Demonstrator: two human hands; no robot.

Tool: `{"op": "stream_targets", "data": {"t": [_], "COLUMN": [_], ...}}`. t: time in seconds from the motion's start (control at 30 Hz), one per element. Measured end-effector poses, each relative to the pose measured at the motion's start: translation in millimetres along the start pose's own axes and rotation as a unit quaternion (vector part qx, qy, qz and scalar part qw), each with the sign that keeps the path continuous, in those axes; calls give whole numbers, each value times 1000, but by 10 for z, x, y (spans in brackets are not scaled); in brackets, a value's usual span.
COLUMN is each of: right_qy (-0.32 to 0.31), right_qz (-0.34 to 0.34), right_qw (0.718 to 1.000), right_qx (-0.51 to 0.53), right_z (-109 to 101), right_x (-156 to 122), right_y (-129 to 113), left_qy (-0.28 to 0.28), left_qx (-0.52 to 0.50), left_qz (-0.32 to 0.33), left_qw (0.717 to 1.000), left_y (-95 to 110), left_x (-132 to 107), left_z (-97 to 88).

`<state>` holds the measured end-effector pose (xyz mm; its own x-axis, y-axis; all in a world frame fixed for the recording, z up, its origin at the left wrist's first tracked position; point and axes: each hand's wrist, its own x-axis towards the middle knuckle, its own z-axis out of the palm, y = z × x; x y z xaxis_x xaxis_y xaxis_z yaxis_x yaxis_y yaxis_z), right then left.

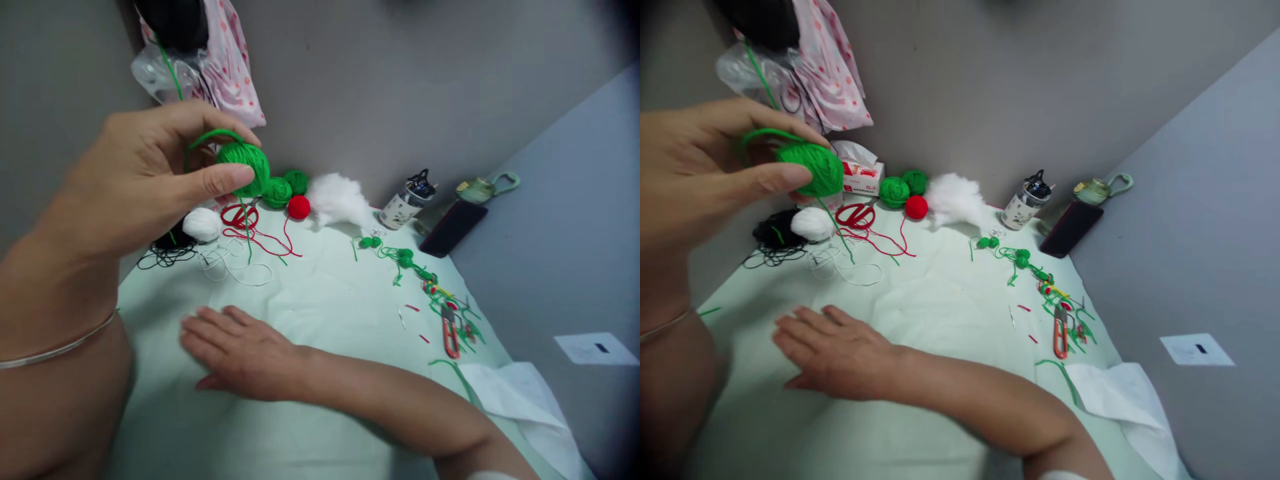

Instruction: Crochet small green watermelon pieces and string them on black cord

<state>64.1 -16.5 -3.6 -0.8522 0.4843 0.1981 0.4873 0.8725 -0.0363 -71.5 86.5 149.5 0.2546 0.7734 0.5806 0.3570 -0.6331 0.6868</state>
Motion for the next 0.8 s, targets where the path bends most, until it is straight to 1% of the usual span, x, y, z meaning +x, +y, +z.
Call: {"op": "stream_targets", "data": {"t": [0.07,0.1,0.17,0.2,0.27,0.33,0.37,0.4,0.47,0.57,0.63,0.67,0.7,0.8], "right_qy": [-19,-29,-40,-41,-40,-30,-32,-35,-37,-17,-6,-4,-8,-44], "right_qz": [-17,-16,-8,3,57,146,196,245,347,437,492,514,528,524], "right_qw": [1000,999,999,999,996,988,980,969,931,881,846,832,824,831], "right_qx": [-2,5,25,35,46,32,8,-26,-107,-179,-206,-210,-207,-178], "right_z": [116,156,188,178,111,-4,-76,-156,-333,-601,-732,-771,-792,-779], "right_x": [210,234,118,-13,-386,-847,-1090,-1331,-1790,-2356,-2611,-2695,-2752,-2799], "right_y": [-31,-13,75,139,291,463,552,641,805,973,1011,1013,1010,1015], "left_qy": [-14,-26,-53,-59,-59,-71,-85,-107,-157,-237,-292,-314,-335,-355], "left_qx": [12,18,28,36,51,52,49,47,47,50,56,62,69,71], "left_qz": [-11,-14,-10,-1,23,42,44,39,23,12,22,27,32,30], "left_qw": [1000,999,998,998,997,995,994,992,986,970,954,947,939,932], "left_y": [-22,-42,-104,-143,-221,-266,-269,-260,-221,-184,-209,-233,-261,-336], "left_x": [8,11,10,7,-1,-7,-9,-12,-24,-64,-106,-130,-156,-230], "left_z": [15,28,60,79,129,197,237,282,384,572,717,791,863,1040]}}
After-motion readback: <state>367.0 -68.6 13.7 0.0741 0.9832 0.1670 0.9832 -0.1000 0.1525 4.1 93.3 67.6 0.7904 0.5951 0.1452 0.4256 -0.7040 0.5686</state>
